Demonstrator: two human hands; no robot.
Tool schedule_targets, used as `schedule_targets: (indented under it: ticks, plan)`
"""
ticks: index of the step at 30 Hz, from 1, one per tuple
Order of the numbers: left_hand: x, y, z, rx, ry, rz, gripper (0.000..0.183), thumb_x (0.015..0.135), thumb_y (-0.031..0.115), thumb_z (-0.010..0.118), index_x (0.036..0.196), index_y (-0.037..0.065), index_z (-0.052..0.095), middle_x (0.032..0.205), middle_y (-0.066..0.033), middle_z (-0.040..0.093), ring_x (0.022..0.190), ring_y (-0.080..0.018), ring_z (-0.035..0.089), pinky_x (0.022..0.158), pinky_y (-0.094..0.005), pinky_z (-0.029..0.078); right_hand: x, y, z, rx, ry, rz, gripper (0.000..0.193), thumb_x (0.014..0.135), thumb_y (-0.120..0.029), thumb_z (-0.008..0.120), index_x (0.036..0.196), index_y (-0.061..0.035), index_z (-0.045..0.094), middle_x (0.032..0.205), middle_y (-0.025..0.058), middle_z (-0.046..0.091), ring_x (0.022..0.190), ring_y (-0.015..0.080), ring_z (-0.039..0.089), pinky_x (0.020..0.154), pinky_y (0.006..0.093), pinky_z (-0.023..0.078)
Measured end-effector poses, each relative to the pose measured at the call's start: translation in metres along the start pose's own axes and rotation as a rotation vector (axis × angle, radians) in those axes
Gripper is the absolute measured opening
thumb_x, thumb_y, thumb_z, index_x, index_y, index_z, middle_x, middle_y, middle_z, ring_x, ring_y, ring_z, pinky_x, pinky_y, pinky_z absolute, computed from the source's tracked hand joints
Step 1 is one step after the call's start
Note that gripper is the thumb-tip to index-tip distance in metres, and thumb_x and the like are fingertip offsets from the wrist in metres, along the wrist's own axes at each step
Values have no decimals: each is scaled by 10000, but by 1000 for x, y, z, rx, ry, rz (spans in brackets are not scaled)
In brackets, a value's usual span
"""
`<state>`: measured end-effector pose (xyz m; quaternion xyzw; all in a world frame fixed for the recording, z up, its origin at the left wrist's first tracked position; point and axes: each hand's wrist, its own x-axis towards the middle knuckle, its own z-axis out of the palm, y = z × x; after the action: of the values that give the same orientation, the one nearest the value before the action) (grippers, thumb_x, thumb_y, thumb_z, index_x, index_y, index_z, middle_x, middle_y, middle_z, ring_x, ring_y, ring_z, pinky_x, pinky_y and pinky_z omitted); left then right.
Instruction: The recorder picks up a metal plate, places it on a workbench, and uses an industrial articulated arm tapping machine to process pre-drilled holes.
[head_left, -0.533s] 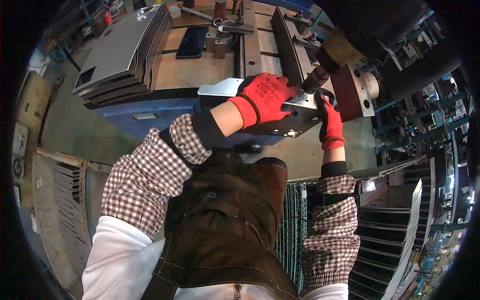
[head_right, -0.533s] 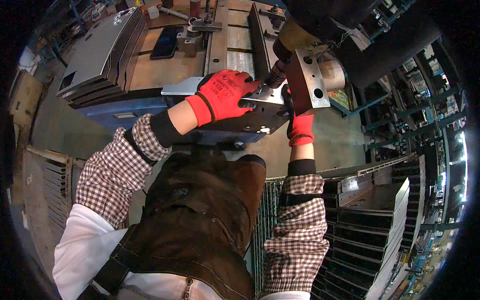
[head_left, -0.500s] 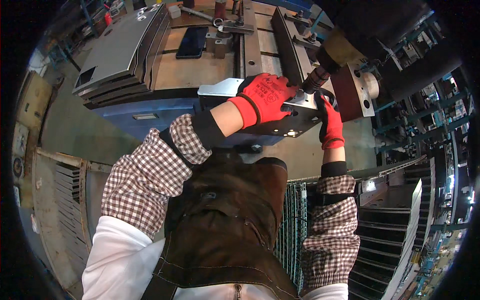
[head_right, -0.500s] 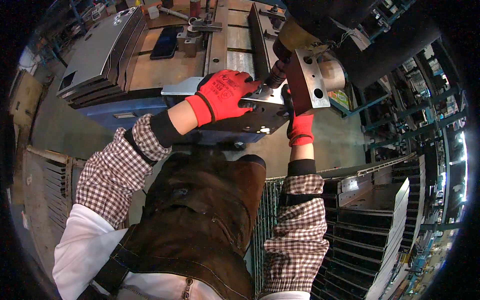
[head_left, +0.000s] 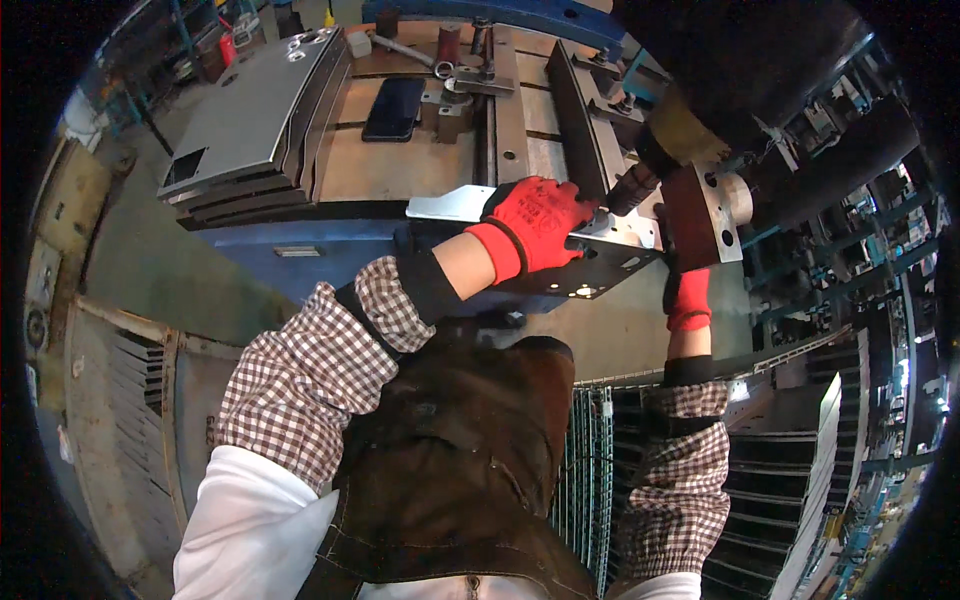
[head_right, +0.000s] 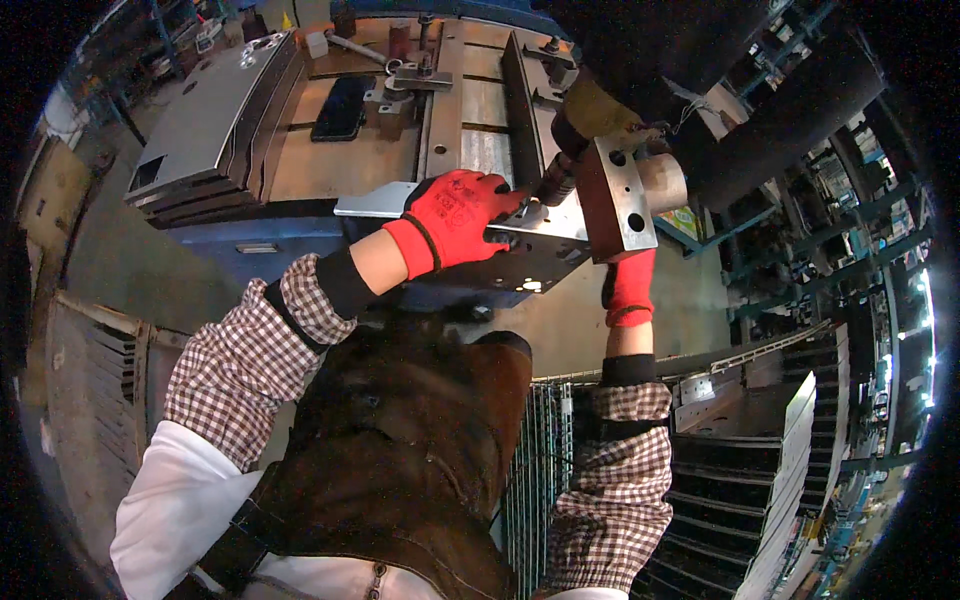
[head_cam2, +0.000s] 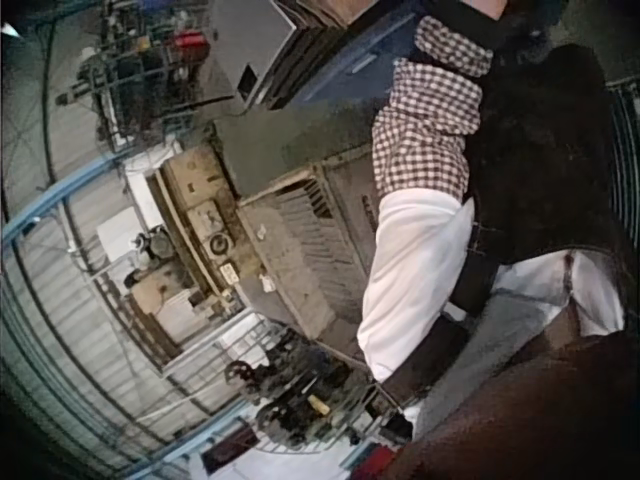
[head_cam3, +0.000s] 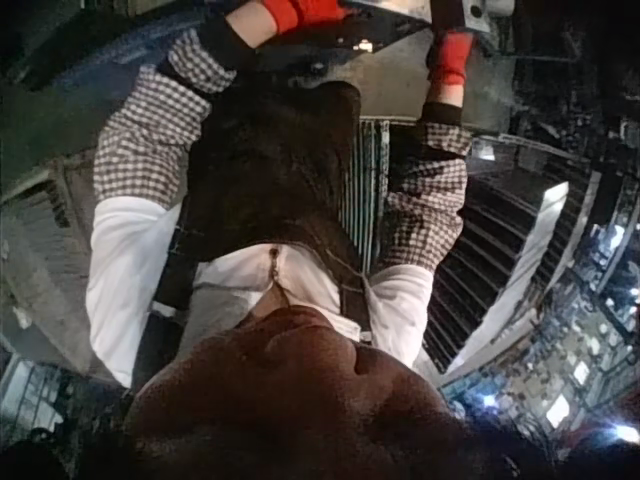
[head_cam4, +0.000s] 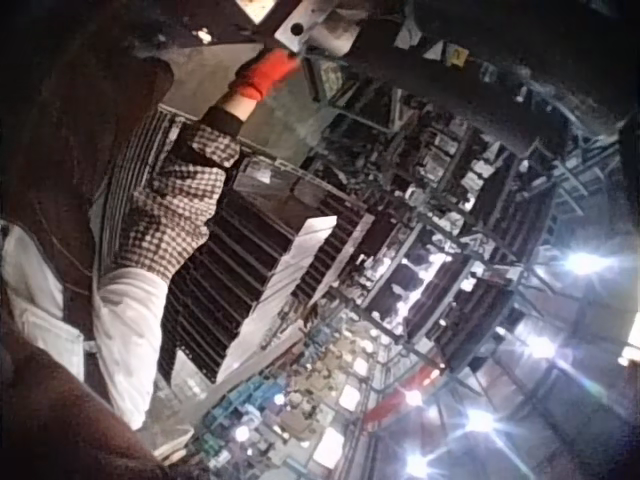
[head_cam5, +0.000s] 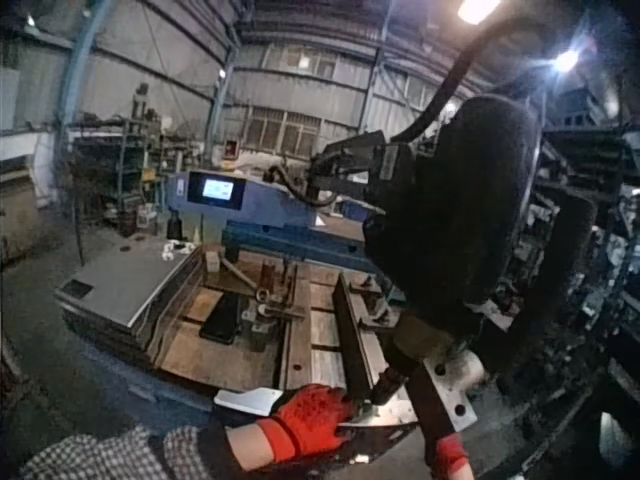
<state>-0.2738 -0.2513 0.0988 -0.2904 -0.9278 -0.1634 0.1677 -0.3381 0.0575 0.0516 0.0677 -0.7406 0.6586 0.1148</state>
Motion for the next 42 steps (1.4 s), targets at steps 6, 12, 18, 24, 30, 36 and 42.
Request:
schedule_targets:
  ticks: [6,12,18,24,30,36,42]
  plan:
    - [2,8,-2,-21,31,6,667,803,491,731,1357,144,601,1160,-144,628,1104,-340,599,991,-450,450,2,-70,-70,-565,364,-442,296,1022,-86,516,1285,-40,644,1441,165,527,1282,255,529,1077,370,417]
    - [-3,3,-4,-44,36,0,653,804,472,731,1339,119,611,1135,-140,631,1091,-328,602,981,-444,455,-33,-209,-8,-105,335,-699,411,1053,-229,471,1407,-32,538,1470,148,510,1318,283,528,1125,410,399]
    - [-1,5,0,-42,70,4,647,802,459,731,1349,136,605,1131,-137,634,1088,-332,602,975,-450,462,-41,-275,25,-123,140,-869,583,1042,-338,486,1522,-28,375,1454,158,523,1289,284,564,1097,414,442]
    - [-1,7,-6,-60,25,-31,662,790,442,746,1365,151,594,1156,-142,627,1113,-330,595,995,-446,452,-36,-279,41,-82,164,-825,567,1051,-331,455,1503,5,392,1444,148,531,1296,268,558,1097,395,446]
    - [-3,5,-5,-35,19,-15,593,812,465,737,1306,159,618,1192,-125,604,1135,-311,600,1021,-451,427,-19,-267,29,-302,188,-955,609,1023,-296,518,1539,-15,357,1512,151,475,1370,274,492,1136,395,402]
    - [-2,4,-6,-51,-13,-20,620,805,445,739,1327,138,605,1179,-136,616,1143,-324,590,1013,-449,433,-17,-265,30,-570,257,-1049,554,1007,-263,564,1481,-12,426,1457,166,511,1306,268,527,1112,377,403]
    - [-1,4,-5,-64,-22,-25,637,805,438,737,1344,129,595,1183,-146,618,1151,-338,584,1022,-454,433,-5,-265,28,-63,255,-742,421,1052,-337,498,1277,5,597,1163,132,676,1003,210,677,922,328,519]
